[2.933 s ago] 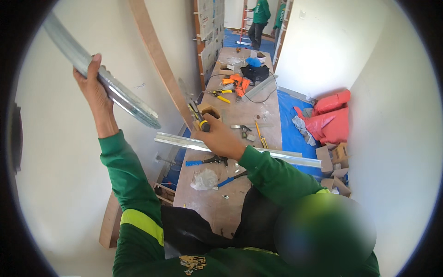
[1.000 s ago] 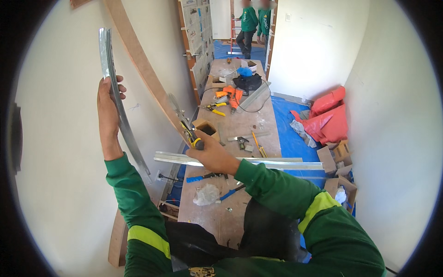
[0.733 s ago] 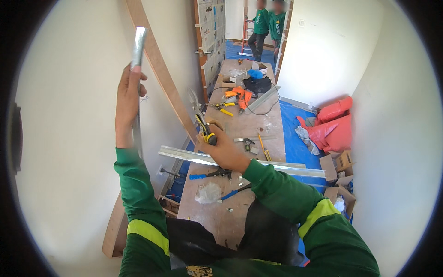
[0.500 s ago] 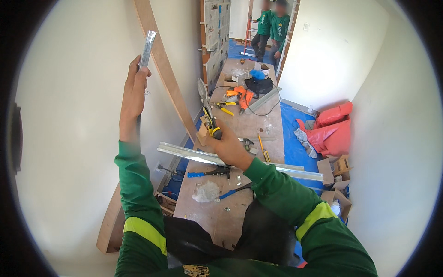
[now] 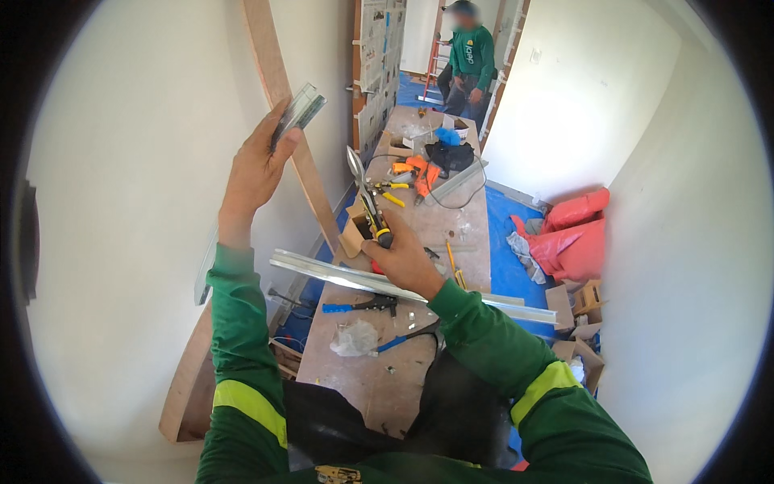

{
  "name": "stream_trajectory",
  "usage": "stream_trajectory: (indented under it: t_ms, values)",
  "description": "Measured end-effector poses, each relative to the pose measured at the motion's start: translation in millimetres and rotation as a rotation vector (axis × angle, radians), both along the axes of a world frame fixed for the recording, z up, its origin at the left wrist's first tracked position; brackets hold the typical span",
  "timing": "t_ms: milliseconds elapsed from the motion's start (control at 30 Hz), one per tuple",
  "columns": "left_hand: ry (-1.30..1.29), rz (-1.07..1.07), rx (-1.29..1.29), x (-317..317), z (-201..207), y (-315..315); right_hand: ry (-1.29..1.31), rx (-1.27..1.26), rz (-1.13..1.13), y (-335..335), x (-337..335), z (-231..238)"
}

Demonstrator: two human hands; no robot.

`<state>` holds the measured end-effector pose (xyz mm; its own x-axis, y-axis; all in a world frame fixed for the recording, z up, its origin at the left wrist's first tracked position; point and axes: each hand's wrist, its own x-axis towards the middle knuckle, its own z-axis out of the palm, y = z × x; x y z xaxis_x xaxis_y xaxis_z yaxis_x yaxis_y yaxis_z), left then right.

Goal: The person sits on the floor and uses tin snips to cut a long metal profile into shorter pieces. They then use a power drill to fasten the cut pieces together, forming a frame-like structure. Finally, the person stands and positions the assembled frame against the wall.

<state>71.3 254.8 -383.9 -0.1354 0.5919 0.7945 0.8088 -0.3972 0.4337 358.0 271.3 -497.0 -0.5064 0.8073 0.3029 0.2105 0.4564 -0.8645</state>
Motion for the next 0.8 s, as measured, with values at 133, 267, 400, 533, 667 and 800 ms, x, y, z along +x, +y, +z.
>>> stream_trajectory:
  t_ms: [133,267,400,533,667,800]
  values:
    - [0.013,0.01,-0.182,5.7,4.4,-8.1,0.037,-0.017,0.012,2.0,0.8,-2.8]
    - [-0.042,-0.017,-0.203,15.0,6.6,-10.7,0.06,0.056,-0.025,5.5,-1.1,-10.0]
    - [-0.018,-0.04,-0.227,17.7,6.9,-10.1,0.036,0.039,-0.018,9.1,-1.0,-11.2]
    - [0.03,-0.085,-0.263,22.6,7.2,-11.3,0.053,0.012,-0.043,7.9,1.6,-4.5]
    - [0.005,-0.081,-0.272,32.1,9.1,-13.2,0.089,0.095,-0.017,5.5,2.8,-0.5]
    - [0.003,-0.053,-0.363,36.4,12.8,-16.8,0.055,0.104,-0.047,6.9,4.2,-3.2]
